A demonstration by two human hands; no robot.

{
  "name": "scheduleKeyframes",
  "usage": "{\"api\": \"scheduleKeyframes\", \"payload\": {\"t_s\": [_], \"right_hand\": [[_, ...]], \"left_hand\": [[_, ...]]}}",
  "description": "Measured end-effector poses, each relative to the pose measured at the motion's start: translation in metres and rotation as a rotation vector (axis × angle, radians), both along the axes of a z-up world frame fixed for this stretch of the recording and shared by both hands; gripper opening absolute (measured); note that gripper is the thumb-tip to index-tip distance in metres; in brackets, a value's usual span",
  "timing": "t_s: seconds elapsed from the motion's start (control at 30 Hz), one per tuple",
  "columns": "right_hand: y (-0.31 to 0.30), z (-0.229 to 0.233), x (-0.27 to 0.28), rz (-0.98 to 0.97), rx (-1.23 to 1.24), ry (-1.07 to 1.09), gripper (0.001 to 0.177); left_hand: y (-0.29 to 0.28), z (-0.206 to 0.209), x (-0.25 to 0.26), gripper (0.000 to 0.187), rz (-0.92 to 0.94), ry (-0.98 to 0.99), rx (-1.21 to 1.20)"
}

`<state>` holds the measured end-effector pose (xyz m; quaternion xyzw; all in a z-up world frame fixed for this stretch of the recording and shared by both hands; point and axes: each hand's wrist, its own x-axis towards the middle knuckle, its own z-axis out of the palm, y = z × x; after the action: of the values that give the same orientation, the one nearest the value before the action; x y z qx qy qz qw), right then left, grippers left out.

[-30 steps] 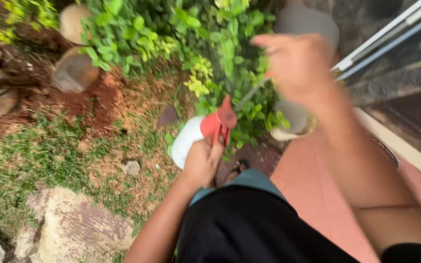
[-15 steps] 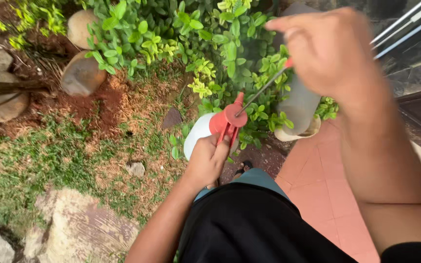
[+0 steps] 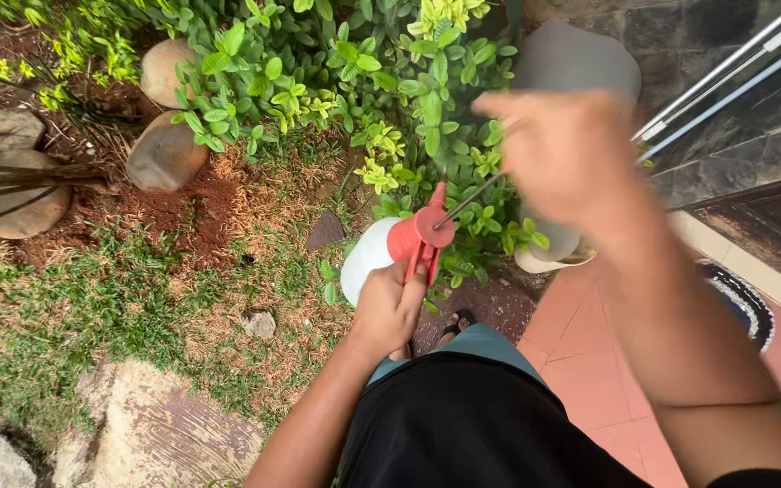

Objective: The person pumps a spray bottle and sprays plants in a garden, touching the leaves by hand.

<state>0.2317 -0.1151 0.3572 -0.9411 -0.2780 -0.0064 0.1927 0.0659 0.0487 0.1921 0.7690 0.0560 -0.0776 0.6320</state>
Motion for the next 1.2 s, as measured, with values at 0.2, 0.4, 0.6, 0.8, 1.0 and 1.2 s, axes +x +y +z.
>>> {"api": "scheduleKeyframes", "payload": {"t_s": [0.2, 0.4, 0.6, 0.8, 1.0, 1.2], "right_hand": [[0.03, -0.058, -0.023, -0.111, 0.054, -0.074, 0.028], [0.026, -0.077, -0.032, 0.055, -0.039, 0.074, 0.032], [-0.022, 0.008, -0.001, -0.097, 0.158, 0.049, 0.031], [0.018, -0.09, -0.047, -0.076, -0.008, 0.152, 0.027], [-0.032, -0.03, -0.003, -0.094, 0.109, 0.15, 0.032], [0.009, -0.097, -0.029, -0.218, 0.153, 0.052, 0.03]], "left_hand": [[-0.01, 0.008, 0.004, 0.041, 0.024, 0.049, -0.053], [-0.003, -0.006, -0.003, 0.04, 0.004, 0.071, 0.046], [-0.008, 0.006, -0.007, 0.039, -0.011, 0.057, 0.021], [-0.023, 0.013, 0.005, 0.044, -0.016, 0.104, 0.104], [-0.02, 0.014, 0.0, 0.038, 0.0, 0.039, 0.082], [-0.027, 0.009, 0.009, 0.041, 0.017, 0.099, 0.08]]}}
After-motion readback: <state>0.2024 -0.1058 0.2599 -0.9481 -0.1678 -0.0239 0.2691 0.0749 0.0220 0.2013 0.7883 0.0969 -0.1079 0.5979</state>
